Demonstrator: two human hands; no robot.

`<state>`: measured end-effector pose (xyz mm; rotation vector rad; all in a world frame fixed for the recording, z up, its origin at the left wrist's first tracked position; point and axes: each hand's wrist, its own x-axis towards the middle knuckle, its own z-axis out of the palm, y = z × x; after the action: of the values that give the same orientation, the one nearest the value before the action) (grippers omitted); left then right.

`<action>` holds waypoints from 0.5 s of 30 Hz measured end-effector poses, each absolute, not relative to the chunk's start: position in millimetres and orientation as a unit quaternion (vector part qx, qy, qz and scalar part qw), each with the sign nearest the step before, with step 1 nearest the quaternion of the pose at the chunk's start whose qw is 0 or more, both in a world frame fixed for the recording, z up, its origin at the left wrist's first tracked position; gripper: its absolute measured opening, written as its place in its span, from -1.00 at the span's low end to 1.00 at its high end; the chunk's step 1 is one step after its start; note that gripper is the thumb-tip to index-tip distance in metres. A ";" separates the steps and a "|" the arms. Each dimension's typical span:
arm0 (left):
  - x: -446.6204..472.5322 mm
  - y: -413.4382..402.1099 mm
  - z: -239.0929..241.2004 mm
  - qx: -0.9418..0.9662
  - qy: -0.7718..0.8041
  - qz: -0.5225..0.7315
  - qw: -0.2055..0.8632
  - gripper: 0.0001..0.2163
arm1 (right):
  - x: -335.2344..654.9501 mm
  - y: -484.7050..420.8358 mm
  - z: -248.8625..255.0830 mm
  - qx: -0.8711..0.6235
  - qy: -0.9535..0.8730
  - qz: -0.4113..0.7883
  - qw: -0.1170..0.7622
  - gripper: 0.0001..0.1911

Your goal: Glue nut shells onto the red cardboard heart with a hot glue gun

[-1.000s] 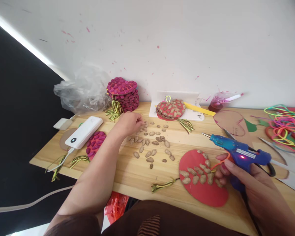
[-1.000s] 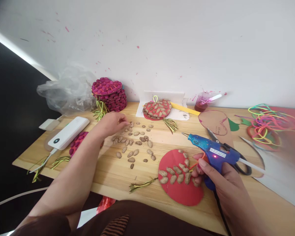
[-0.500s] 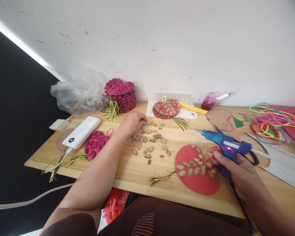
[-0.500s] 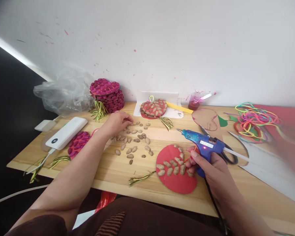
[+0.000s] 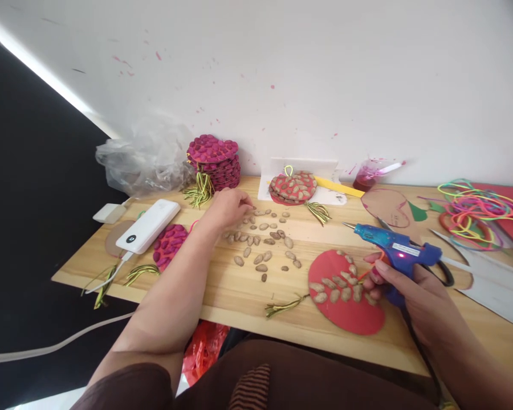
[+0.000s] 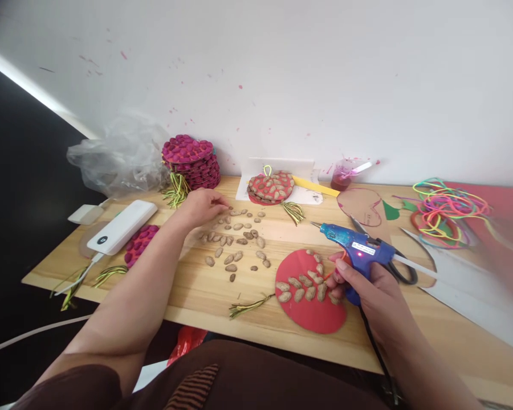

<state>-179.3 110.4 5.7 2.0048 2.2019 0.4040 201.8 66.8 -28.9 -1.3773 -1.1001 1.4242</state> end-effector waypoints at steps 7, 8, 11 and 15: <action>-215.7 96.9 22.9 0.613 0.778 0.126 0.058 -0.74 | 200.6 65.6 -26.0 -0.560 -0.435 0.570 0.415 -0.60; -217.0 96.3 22.2 0.615 0.776 0.124 0.064 -0.77 | 201.2 65.9 -26.8 -0.561 -0.437 0.571 0.411 -0.60; -214.2 96.4 18.9 0.623 0.769 0.120 0.084 -0.81 | 203.1 66.1 -28.9 -0.564 -0.441 0.571 0.403 -0.61; -205.7 98.0 19.8 0.629 0.767 0.078 0.100 -0.68 | 204.9 65.1 -30.3 -0.556 -0.441 0.574 0.407 -0.64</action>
<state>-205.7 98.0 19.8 1.8604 2.2661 0.2308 204.9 65.1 -30.3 -1.4022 -1.1121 1.4483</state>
